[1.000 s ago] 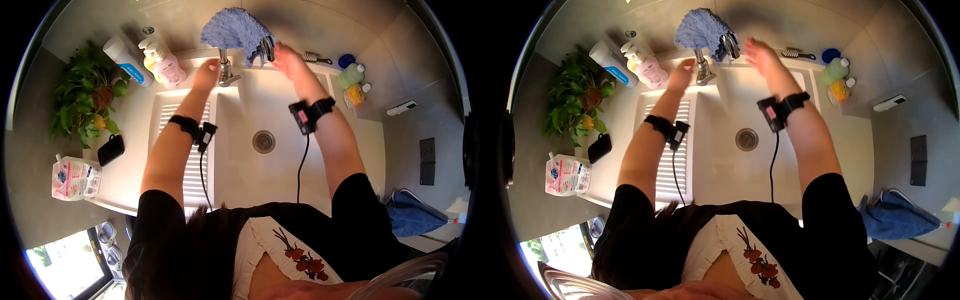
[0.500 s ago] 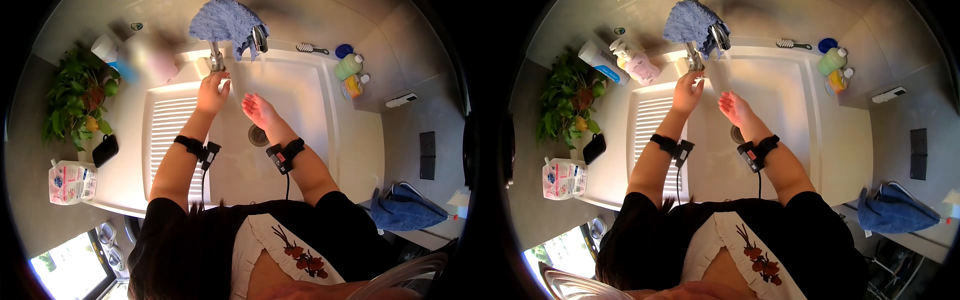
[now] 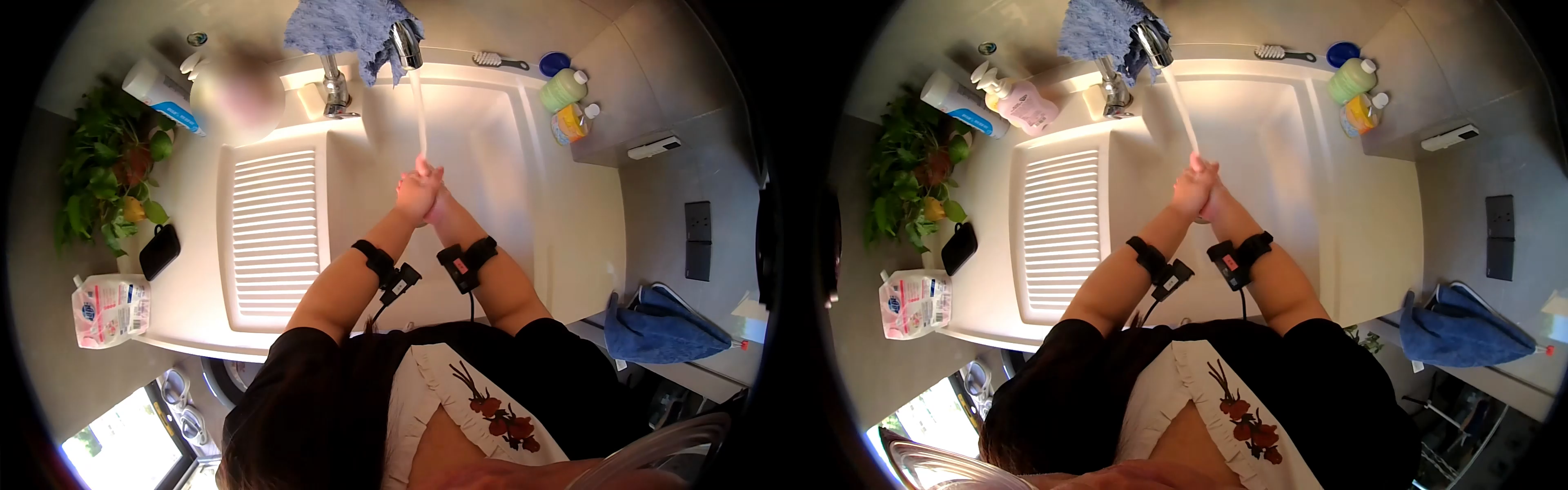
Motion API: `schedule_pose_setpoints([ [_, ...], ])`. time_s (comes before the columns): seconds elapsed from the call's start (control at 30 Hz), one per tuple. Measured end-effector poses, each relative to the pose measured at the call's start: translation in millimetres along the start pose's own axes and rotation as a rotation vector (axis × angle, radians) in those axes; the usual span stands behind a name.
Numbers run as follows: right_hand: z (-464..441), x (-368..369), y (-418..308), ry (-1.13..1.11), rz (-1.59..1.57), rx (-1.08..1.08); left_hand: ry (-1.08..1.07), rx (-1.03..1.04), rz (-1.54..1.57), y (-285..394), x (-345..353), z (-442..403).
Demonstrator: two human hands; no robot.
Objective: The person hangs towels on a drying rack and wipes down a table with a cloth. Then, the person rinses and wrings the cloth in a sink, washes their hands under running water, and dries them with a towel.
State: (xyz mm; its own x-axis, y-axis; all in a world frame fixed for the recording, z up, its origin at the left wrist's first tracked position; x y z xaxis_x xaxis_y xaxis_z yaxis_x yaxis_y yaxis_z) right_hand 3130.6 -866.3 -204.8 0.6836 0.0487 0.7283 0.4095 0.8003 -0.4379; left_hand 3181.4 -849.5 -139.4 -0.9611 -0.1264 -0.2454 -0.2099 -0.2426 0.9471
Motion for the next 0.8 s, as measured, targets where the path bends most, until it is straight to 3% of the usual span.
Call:
schedule_pose_setpoints([
  [0.1,2.6,5.1,-6.6,-0.139,0.13,-0.353,-0.012,-0.218,0.569,-1.7,2.3,-3.7],
  [0.13,7.1,9.1,-8.7,-0.16,0.128,-0.403,-0.01,-0.18,0.734,0.0,2.8,-7.5],
  [0.2,13.7,14.0,-10.4,-0.159,0.078,-0.416,-0.004,-0.103,1.059,1.8,3.3,-12.1],
  [0.3,17.7,15.8,-7.3,-0.074,-0.066,-0.339,0.097,-0.234,1.454,23.3,3.8,-7.8],
  [0.4,14.9,17.5,0.6,-0.053,-0.141,-0.315,0.017,-0.259,1.207,-4.1,9.2,-15.3],
  [0.5,17.7,27.5,9.4,-0.022,-0.202,-0.277,-0.045,-0.133,0.598,-6.0,5.7,-12.5],
  [0.6,38.9,52.2,1.5,0.0,-0.28,-0.236,-0.162,-0.051,0.387,-23.1,15.7,-26.4],
  [0.7,44.1,60.7,0.1,-0.218,-0.293,-0.149,-0.171,0.138,-0.214,9.7,-9.0,-17.5],
  [0.8,31.0,33.2,2.2,0.129,-0.276,-0.266,-0.18,0.186,-0.578,-2.6,-18.9,-25.7],
])
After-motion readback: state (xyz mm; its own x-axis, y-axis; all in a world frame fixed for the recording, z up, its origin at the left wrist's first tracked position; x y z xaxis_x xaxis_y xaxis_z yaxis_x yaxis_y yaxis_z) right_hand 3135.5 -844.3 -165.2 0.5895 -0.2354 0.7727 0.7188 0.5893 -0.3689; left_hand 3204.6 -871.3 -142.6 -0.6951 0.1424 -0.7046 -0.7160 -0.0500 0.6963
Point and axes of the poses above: each hand's wrist, its own z-axis away from the middle knuckle, its own x-axis out of the palm, y = z × x, the point moved 5 cm from there along -z, towards the middle knuckle, and after that the axes turned 3 degrees about -y, right-handed, at the moved point
